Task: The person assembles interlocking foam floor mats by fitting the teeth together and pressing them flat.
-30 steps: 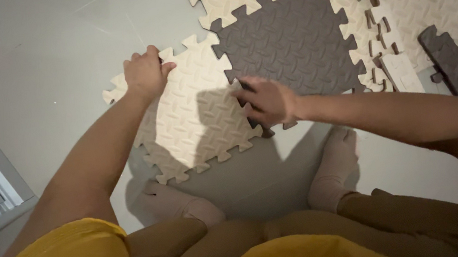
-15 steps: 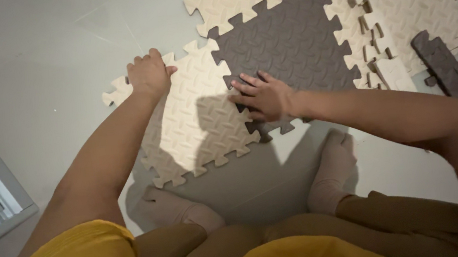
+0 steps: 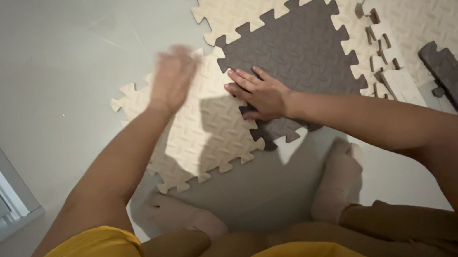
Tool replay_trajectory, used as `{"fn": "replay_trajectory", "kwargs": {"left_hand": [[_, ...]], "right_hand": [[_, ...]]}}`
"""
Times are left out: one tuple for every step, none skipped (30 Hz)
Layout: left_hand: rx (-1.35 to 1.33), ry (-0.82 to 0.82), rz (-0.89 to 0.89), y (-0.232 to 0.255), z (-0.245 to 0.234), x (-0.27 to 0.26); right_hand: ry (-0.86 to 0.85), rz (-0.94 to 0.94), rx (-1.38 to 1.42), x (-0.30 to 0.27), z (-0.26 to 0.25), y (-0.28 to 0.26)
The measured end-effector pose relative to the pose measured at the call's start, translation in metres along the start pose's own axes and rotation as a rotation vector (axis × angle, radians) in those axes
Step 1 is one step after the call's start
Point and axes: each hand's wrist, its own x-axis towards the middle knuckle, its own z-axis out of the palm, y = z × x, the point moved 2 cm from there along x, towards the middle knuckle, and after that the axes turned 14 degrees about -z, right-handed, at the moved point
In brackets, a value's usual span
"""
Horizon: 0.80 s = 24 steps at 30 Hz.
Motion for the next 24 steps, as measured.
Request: {"fn": "replay_trajectory", "kwargs": {"left_hand": [[0.126, 0.063, 0.174, 0.014, 0.0, 0.002], [-0.024, -0.077, 0.193, 0.027, -0.004, 0.004], [-0.173, -0.217, 0.211, 0.043, -0.011, 0.004], [-0.324, -0.357, 0.225, 0.054, -0.022, 0.004], [-0.275, -0.43, 0.212, 0.057, -0.033, 0.005], [-0.225, -0.505, 0.199, 0.058, -0.044, 0.005], [-0.175, -0.58, 0.185, 0.058, -0.052, 0.006], [-0.168, -0.567, 0.203, 0.056, -0.059, 0.01], [-0.161, -0.555, 0.221, 0.055, -0.064, 0.013], [-0.154, -0.54, 0.24, 0.054, -0.068, 0.016], [-0.16, -0.542, 0.233, 0.052, -0.07, 0.017], [-0.169, -0.546, 0.226, 0.051, -0.073, 0.017], [-0.177, -0.549, 0.22, 0.051, -0.075, 0.018], [-0.168, -0.554, 0.221, 0.051, -0.076, 0.02], [-0.158, -0.56, 0.222, 0.052, -0.078, 0.022], [-0.147, -0.567, 0.221, 0.052, -0.079, 0.024], [-0.134, -0.57, 0.223, 0.052, -0.08, 0.026], [-0.12, -0.573, 0.223, 0.052, -0.079, 0.028], [-0.106, -0.576, 0.223, 0.053, -0.078, 0.029], [-0.071, -0.588, 0.224, 0.056, -0.074, 0.03], [-0.036, -0.599, 0.225, 0.062, -0.069, 0.031], [0.003, -0.609, 0.228, 0.063, -0.063, 0.03], [0.002, -0.582, 0.233, 0.061, -0.056, 0.025], [-0.001, -0.554, 0.238, 0.061, -0.048, 0.016]], "right_hand": [[0.001, -0.015, -0.027, 0.001, 0.001, 0.001], [0.0, -0.027, -0.055, 0.001, 0.001, 0.002], [-0.002, -0.04, -0.083, 0.001, 0.001, 0.004], [-0.013, -0.041, -0.085, 0.002, 0.002, 0.006], [-0.023, -0.042, -0.087, 0.004, 0.003, 0.008], [-0.033, -0.044, -0.087, 0.006, 0.003, 0.008], [-0.056, -0.04, -0.09, 0.006, 0.003, 0.009], [-0.077, -0.036, -0.094, 0.006, 0.002, 0.009], [-0.098, -0.032, -0.098, 0.006, 0.001, 0.008], [-0.097, -0.03, -0.111, 0.006, 0.0, 0.006], [-0.096, -0.028, -0.124, 0.007, -0.001, 0.003], [-0.097, -0.027, -0.136, 0.007, -0.003, 0.001], [-0.093, -0.035, -0.124, 0.007, -0.005, 0.002], [-0.089, -0.042, -0.113, 0.007, -0.006, 0.003], [-0.084, -0.05, -0.102, 0.006, -0.008, 0.004], [-0.087, -0.046, -0.103, 0.006, -0.008, 0.004], [-0.089, -0.042, -0.104, 0.006, -0.009, 0.005], [-0.09, -0.04, -0.104, 0.007, -0.009, 0.005], [-0.09, -0.043, -0.102, 0.006, -0.009, 0.004], [-0.089, -0.048, -0.104, 0.005, -0.011, 0.005], [-0.088, -0.052, -0.106, 0.006, -0.013, 0.005], [-0.107, -0.045, -0.09, 0.007, -0.015, 0.004], [-0.125, -0.038, -0.075, 0.007, -0.016, 0.002], [-0.147, -0.03, -0.061, 0.007, -0.017, 0.002]]}}
